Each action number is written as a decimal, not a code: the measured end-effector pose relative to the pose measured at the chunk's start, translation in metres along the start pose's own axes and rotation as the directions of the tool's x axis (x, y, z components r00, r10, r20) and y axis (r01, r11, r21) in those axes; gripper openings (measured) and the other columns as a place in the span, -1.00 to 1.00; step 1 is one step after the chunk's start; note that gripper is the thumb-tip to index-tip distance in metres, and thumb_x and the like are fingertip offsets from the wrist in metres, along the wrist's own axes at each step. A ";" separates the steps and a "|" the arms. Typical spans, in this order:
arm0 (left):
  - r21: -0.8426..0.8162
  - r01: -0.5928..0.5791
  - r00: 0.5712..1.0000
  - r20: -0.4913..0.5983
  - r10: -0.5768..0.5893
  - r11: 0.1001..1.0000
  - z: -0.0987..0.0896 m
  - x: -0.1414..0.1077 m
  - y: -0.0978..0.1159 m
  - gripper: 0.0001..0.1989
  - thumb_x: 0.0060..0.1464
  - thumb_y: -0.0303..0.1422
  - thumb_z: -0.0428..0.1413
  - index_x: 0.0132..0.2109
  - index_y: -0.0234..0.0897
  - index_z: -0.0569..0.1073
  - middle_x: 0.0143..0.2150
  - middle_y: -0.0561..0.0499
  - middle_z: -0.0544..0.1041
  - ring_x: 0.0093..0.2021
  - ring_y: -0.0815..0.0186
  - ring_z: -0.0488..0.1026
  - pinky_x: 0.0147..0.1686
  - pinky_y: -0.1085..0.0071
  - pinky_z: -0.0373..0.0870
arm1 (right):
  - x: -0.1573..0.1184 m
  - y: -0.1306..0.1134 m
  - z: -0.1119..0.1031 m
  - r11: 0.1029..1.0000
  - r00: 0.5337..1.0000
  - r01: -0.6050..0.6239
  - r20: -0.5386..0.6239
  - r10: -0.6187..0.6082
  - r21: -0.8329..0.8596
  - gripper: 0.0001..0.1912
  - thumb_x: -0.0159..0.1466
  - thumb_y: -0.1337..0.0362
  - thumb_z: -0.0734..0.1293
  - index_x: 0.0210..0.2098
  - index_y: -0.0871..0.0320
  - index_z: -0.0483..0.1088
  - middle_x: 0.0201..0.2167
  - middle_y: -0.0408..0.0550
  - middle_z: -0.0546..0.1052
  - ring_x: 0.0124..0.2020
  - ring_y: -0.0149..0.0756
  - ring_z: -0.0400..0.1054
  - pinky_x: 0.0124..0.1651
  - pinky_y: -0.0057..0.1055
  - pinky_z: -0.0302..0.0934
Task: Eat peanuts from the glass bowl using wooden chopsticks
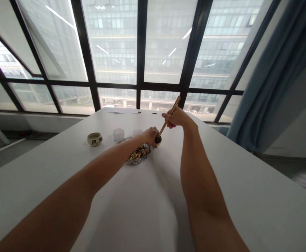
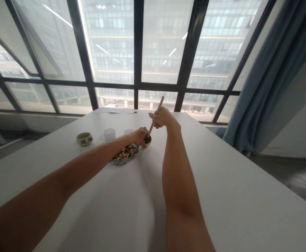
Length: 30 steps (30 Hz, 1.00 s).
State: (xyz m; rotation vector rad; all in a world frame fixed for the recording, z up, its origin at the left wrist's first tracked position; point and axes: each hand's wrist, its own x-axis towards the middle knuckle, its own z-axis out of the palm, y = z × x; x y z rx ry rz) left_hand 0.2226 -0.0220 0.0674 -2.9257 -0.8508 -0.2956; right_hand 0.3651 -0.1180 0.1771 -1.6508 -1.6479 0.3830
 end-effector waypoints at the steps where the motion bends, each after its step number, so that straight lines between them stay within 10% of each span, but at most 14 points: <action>1: 0.001 0.003 1.000 -0.003 -0.003 1.000 0.000 0.000 0.000 -0.32 -0.31 -0.20 0.38 0.01 -0.39 0.49 0.08 -0.23 0.45 0.07 0.01 0.40 0.04 0.33 0.36 | 0.001 0.002 0.002 1.000 1.000 -0.008 0.006 0.008 0.002 -0.62 0.33 0.25 0.39 -0.59 0.24 0.39 -0.72 -0.01 0.50 -0.75 -0.40 0.38 -0.69 -0.55 0.29; 13: -0.125 0.073 0.995 0.077 -0.064 0.990 0.001 0.000 -0.020 -0.30 -0.12 -0.07 0.31 0.14 -0.31 0.45 0.06 -0.15 0.57 0.01 0.09 0.52 -0.04 0.38 0.40 | 0.018 0.026 0.013 0.996 0.996 -0.090 -0.023 0.090 -0.016 -0.54 0.34 0.08 0.37 -0.59 0.24 0.42 -0.67 0.09 0.55 -0.72 -0.37 0.41 -0.65 -0.53 0.34; 18: -0.109 0.055 0.996 0.075 -0.047 0.993 -0.004 -0.013 -0.025 -0.30 0.00 -0.07 0.23 0.24 -0.28 0.36 0.20 -0.20 0.49 0.19 0.06 0.43 0.22 0.24 0.24 | 0.021 0.032 0.016 0.999 1.000 -0.028 0.005 0.028 0.015 -0.57 0.29 0.07 0.42 -0.57 0.23 0.44 -0.64 0.05 0.57 -0.68 -0.39 0.42 -0.62 -0.55 0.35; 23: -0.097 0.060 0.996 -0.062 -0.066 0.993 -0.015 -0.049 -0.043 -0.43 0.23 -0.12 0.03 0.28 -0.34 0.31 0.31 -0.22 0.38 0.33 0.12 0.27 0.40 0.07 -0.12 | 0.021 0.034 0.016 0.999 0.998 -0.044 0.042 0.045 -0.029 -0.62 0.25 0.13 0.46 -0.58 0.25 0.45 -0.66 -0.01 0.54 -0.68 -0.43 0.40 -0.63 -0.59 0.32; 30: -0.274 0.079 0.949 -0.273 -0.156 0.958 -0.010 -0.138 -0.081 -0.53 0.24 -0.10 -0.05 0.08 -0.32 0.50 0.12 -0.20 0.55 0.19 0.09 0.42 0.31 0.07 0.16 | 0.019 0.025 0.015 0.996 1.000 -0.022 -0.025 0.019 -0.090 -0.60 0.26 0.12 0.44 -0.59 0.25 0.45 -0.69 -0.01 0.51 -0.70 -0.42 0.36 -0.58 -0.50 0.33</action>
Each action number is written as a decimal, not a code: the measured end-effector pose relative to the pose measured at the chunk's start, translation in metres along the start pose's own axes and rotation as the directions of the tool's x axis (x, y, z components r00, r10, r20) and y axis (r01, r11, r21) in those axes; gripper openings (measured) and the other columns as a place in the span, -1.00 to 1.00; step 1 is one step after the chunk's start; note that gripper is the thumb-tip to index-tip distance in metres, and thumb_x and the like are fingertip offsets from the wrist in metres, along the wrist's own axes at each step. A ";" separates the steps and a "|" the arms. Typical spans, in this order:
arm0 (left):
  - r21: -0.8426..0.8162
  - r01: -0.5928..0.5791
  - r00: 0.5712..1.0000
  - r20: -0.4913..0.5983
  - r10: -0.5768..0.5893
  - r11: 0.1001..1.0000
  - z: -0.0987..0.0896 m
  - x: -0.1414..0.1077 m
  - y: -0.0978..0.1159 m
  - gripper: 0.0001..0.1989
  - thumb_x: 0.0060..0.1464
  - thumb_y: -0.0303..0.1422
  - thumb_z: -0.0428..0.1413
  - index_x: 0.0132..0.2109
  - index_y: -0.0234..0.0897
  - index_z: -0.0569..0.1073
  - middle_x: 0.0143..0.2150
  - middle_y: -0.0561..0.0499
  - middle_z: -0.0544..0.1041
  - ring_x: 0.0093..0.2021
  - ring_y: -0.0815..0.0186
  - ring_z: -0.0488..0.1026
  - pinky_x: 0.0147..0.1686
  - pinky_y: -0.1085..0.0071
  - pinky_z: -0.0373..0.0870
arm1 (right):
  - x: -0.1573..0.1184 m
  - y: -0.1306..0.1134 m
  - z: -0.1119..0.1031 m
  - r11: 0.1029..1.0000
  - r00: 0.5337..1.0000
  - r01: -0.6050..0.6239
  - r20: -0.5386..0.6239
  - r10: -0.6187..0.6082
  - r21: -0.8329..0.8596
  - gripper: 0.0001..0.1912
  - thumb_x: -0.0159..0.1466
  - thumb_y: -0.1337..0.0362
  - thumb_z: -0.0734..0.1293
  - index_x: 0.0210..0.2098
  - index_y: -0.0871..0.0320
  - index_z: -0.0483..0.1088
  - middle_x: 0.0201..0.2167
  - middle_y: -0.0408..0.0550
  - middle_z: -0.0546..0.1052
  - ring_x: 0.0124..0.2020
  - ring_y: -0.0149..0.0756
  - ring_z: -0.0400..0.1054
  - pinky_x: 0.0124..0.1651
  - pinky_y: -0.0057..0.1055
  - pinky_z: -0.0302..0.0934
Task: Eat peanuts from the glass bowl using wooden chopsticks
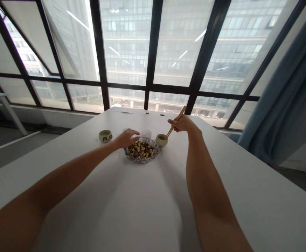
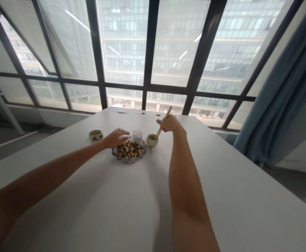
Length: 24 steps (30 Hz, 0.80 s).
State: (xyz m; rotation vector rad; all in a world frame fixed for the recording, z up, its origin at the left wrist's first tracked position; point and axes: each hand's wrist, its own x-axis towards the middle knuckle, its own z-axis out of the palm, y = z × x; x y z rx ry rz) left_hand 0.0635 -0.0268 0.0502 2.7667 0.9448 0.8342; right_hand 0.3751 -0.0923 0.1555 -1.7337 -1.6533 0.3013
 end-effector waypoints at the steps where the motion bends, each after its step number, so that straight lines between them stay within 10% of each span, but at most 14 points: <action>1: -0.054 0.005 0.999 -0.035 -0.007 0.999 -0.001 -0.012 -0.004 -0.53 0.25 -0.08 -0.05 0.06 -0.31 0.50 0.11 -0.20 0.55 0.17 0.10 0.43 0.28 0.10 0.22 | -0.001 -0.003 -0.001 1.000 0.998 0.020 -0.054 -0.020 -0.005 -0.59 0.26 0.11 0.43 -0.59 0.25 0.45 -0.70 -0.01 0.50 -0.71 -0.42 0.35 -0.58 -0.50 0.32; 4: -0.200 0.031 0.989 -0.135 -0.059 0.979 0.001 -0.041 -0.010 -0.53 0.24 -0.04 -0.03 0.06 -0.27 0.50 0.14 -0.17 0.53 0.19 0.12 0.43 0.26 0.16 0.28 | -0.007 -0.016 -0.002 0.986 0.984 0.140 -0.124 -0.128 0.093 -0.56 0.31 0.05 0.39 -0.55 0.27 0.45 -0.70 -0.03 0.49 -0.73 -0.45 0.31 -0.62 -0.54 0.25; 13: -0.347 0.164 0.966 -0.133 -0.221 0.924 0.026 -0.056 -0.008 -0.43 0.19 -0.04 -0.01 0.18 -0.34 0.40 0.16 -0.21 0.51 0.17 0.09 0.45 0.21 0.15 0.34 | -0.012 -0.039 0.024 0.984 0.904 0.080 0.404 -0.139 0.158 -0.59 0.18 0.02 0.50 -0.54 0.25 0.47 -0.67 -0.05 0.53 -0.67 -0.42 0.39 -0.60 -0.55 0.31; 24: -0.343 0.241 0.959 -0.057 -0.276 0.908 0.028 -0.055 -0.009 -0.36 0.20 0.00 -0.04 0.25 -0.34 0.40 0.20 -0.15 0.51 0.17 0.05 0.45 0.20 0.18 0.34 | -0.007 -0.040 0.040 0.985 0.929 0.119 0.335 -0.155 0.128 -0.61 0.31 0.11 0.41 -0.55 0.22 0.44 -0.69 -0.12 0.49 -0.70 -0.46 0.34 -0.61 -0.56 0.28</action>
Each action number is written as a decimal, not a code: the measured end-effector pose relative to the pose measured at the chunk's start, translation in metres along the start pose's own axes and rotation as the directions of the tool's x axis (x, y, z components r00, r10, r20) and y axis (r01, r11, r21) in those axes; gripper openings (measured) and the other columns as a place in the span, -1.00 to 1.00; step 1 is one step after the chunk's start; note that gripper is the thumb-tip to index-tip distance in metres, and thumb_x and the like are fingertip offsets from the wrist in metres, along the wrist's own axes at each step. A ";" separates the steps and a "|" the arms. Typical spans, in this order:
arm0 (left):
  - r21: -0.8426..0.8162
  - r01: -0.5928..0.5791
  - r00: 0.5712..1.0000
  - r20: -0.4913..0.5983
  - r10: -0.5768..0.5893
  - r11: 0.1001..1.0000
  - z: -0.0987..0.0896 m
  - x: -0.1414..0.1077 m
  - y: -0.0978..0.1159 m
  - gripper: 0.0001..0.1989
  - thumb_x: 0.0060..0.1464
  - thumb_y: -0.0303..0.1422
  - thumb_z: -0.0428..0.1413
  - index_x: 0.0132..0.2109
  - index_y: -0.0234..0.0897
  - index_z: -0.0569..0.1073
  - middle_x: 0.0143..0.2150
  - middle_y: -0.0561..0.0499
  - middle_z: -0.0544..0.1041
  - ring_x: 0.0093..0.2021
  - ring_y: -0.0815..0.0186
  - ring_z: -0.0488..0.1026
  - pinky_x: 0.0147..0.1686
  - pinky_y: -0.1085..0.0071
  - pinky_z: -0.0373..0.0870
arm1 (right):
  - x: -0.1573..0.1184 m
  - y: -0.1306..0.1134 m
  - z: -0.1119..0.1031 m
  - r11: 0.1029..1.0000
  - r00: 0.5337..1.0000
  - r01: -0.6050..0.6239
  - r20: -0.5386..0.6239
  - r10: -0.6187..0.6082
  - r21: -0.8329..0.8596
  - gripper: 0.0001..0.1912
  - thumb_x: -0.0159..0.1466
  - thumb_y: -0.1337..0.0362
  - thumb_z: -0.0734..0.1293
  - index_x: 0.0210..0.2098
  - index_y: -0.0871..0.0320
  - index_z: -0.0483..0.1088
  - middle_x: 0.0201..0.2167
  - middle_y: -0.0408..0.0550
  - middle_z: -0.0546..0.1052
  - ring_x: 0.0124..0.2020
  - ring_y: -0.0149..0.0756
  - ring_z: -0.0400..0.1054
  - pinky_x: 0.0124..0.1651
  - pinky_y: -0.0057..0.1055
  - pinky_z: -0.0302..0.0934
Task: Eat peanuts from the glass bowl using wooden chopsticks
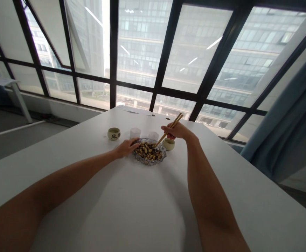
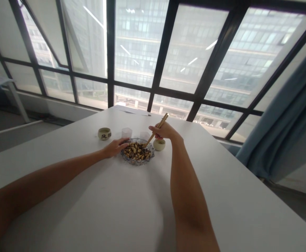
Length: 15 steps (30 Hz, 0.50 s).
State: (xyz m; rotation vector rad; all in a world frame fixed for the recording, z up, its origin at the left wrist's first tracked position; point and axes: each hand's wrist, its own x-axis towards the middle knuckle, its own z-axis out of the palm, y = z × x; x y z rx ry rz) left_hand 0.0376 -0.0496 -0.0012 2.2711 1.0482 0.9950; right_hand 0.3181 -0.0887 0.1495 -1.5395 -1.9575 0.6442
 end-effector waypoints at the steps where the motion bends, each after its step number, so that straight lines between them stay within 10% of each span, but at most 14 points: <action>1: 0.005 -0.004 1.000 -0.001 0.004 1.000 0.000 0.000 -0.001 -0.36 0.21 0.00 -0.04 0.25 -0.34 0.40 0.20 -0.14 0.51 0.18 0.06 0.44 0.22 0.18 0.33 | 0.000 -0.001 0.000 1.000 1.000 -0.007 0.006 0.007 -0.008 -0.61 0.31 0.11 0.41 -0.55 0.22 0.45 -0.69 -0.12 0.48 -0.71 -0.47 0.33 -0.62 -0.56 0.27; 15: 0.002 -0.003 1.000 0.002 0.003 1.000 0.002 0.002 -0.002 -0.36 0.21 0.01 -0.03 0.25 -0.33 0.41 0.18 -0.11 0.53 0.18 0.07 0.45 0.19 0.23 0.35 | -0.005 -0.013 -0.001 0.990 1.000 -0.002 0.015 0.004 -0.140 -0.59 0.27 0.09 0.43 -0.59 0.21 0.44 -0.69 -0.10 0.49 -0.69 -0.45 0.35 -0.60 -0.55 0.28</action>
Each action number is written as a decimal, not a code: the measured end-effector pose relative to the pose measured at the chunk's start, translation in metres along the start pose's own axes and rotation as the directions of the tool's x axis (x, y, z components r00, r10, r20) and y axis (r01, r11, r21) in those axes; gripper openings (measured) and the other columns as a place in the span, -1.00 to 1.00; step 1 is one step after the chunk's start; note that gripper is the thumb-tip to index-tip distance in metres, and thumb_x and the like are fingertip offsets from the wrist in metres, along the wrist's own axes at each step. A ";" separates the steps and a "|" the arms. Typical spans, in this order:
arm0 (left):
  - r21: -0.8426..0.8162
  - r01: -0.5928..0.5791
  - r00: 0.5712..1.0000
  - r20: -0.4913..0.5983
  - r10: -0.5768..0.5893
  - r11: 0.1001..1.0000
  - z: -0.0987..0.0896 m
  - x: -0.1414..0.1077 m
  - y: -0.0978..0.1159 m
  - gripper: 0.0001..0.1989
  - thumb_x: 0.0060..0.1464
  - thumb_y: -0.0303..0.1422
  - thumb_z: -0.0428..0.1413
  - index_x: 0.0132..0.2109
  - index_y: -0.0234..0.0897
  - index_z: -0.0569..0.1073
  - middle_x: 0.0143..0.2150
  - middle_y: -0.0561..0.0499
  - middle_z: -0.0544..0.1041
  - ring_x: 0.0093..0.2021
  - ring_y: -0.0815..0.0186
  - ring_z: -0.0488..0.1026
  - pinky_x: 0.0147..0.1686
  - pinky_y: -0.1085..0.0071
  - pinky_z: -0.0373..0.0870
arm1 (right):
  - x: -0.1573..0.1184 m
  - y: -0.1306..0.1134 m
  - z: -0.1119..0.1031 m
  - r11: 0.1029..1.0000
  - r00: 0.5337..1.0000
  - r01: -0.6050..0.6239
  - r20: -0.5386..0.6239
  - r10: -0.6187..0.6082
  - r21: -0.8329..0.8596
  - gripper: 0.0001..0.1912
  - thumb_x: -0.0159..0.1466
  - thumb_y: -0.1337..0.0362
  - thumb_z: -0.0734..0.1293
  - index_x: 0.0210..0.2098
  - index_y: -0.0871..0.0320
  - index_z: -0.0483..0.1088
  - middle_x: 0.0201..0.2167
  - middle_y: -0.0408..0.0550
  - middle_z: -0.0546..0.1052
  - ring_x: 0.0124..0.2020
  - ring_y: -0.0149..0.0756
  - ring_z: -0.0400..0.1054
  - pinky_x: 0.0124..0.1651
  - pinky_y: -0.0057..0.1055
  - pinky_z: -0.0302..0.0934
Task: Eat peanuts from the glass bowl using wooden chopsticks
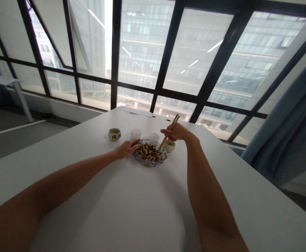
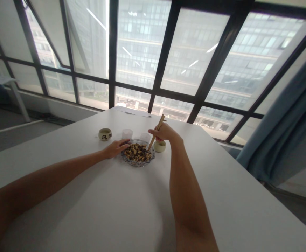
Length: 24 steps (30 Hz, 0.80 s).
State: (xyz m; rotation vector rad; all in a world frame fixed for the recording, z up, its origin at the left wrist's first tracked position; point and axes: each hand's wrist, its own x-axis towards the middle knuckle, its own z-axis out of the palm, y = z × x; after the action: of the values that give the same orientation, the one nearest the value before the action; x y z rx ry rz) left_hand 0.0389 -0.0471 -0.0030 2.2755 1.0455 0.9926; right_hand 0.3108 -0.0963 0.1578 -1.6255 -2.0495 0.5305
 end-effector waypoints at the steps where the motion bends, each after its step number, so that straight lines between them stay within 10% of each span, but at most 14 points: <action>1: 0.000 -0.002 1.000 -0.003 0.002 1.000 0.000 0.000 0.000 -0.37 0.21 0.00 -0.03 0.25 -0.32 0.41 0.17 -0.11 0.53 0.18 0.07 0.45 0.19 0.23 0.35 | 0.001 0.000 0.001 1.000 1.000 0.001 0.006 -0.001 -0.003 -0.59 0.28 0.09 0.43 -0.59 0.21 0.44 -0.69 -0.10 0.49 -0.69 -0.44 0.36 -0.59 -0.54 0.28; 24: 0.018 0.003 1.000 0.007 -0.003 1.000 -0.002 -0.001 0.000 -0.34 0.22 0.00 -0.04 0.28 -0.36 0.38 0.18 -0.13 0.52 0.15 0.06 0.47 0.18 0.25 0.36 | 0.004 -0.003 0.008 0.998 0.998 0.035 0.042 -0.037 0.049 -0.60 0.31 0.12 0.40 -0.58 0.20 0.40 -0.72 -0.13 0.46 -0.72 -0.45 0.33 -0.64 -0.56 0.25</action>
State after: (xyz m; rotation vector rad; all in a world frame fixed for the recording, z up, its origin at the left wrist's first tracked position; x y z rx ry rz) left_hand 0.0365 -0.0475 -0.0022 2.2896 1.0590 0.9769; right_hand 0.3027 -0.0930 0.1532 -1.5592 -2.0768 0.6018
